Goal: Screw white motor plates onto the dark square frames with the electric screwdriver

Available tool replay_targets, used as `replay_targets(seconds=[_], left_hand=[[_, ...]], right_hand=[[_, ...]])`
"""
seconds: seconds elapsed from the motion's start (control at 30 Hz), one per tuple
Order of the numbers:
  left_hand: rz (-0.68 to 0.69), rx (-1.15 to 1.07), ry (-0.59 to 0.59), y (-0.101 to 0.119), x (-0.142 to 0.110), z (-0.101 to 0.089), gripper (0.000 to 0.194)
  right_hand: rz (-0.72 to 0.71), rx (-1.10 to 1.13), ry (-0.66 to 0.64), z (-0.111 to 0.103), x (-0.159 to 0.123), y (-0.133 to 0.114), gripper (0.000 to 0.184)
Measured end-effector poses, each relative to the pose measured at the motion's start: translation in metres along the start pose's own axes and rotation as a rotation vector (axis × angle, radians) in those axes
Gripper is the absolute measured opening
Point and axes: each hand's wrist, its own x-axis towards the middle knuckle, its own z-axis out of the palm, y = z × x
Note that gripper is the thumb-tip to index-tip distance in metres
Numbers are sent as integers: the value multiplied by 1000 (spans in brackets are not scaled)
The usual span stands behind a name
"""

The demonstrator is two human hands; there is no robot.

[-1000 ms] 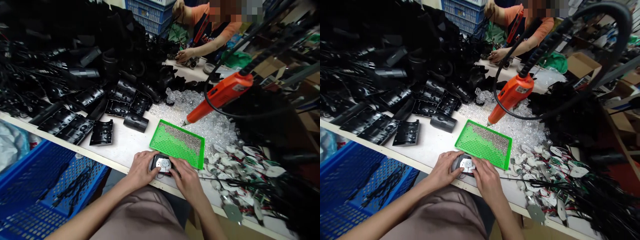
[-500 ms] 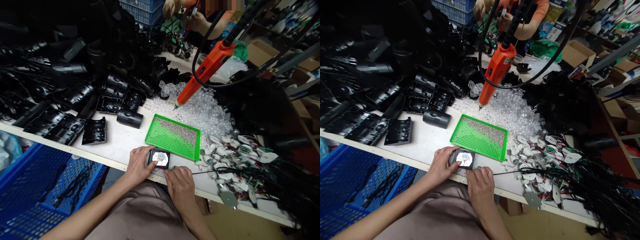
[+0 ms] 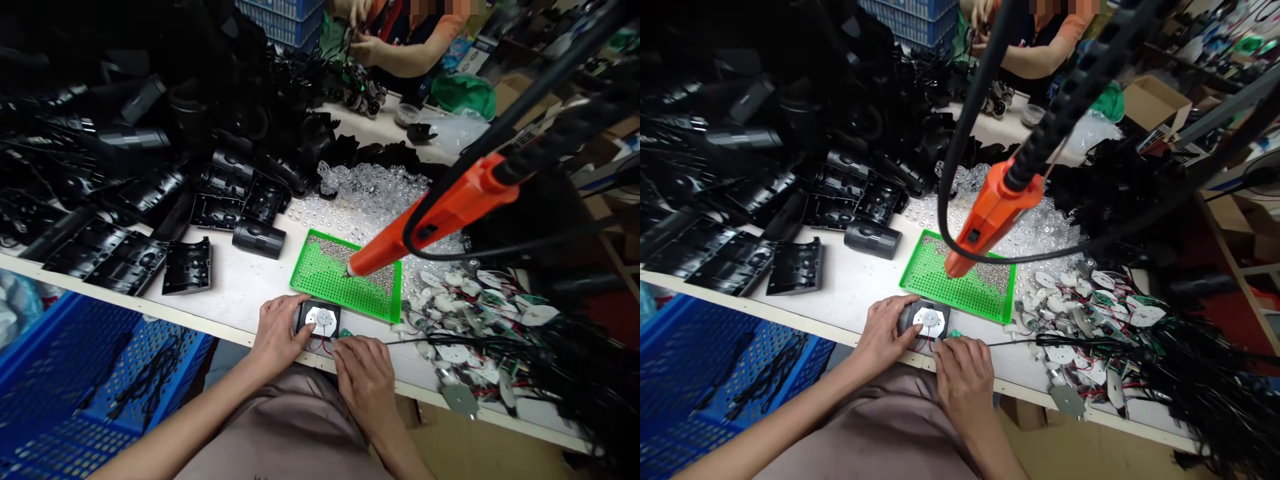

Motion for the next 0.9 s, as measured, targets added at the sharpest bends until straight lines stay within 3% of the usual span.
replay_targets(seconds=[0.17,0.27,0.33,0.4,0.47,0.53,0.6,0.7,0.8,0.9], left_hand=[[64,6,54,-5,-4,0,41],[131,20,131,-4,-4,-5,40],[211,21,156,-3,-1,-7,39],[290,27,130,-2,4,-8,39],[326,55,82,-2,9,-6,38],[331,81,57,-4,12,-2,34],[335,84,56,-6,12,1,29],[345,72,61,-8,10,5,29],[355,63,73,-10,9,6,30],[361,37,88,-13,8,8,29]], right_hand=[[99,-4,40,0,18,19,26],[262,101,129,-8,31,34,25],[345,273,220,-18,47,38,45],[305,512,272,-29,70,36,76],[230,724,284,-37,97,31,90],[244,832,306,-41,123,25,83],[305,865,327,-41,143,22,61],[293,909,299,-41,155,25,39],[214,997,245,-41,153,33,46],[250,1059,220,-36,148,39,58]])
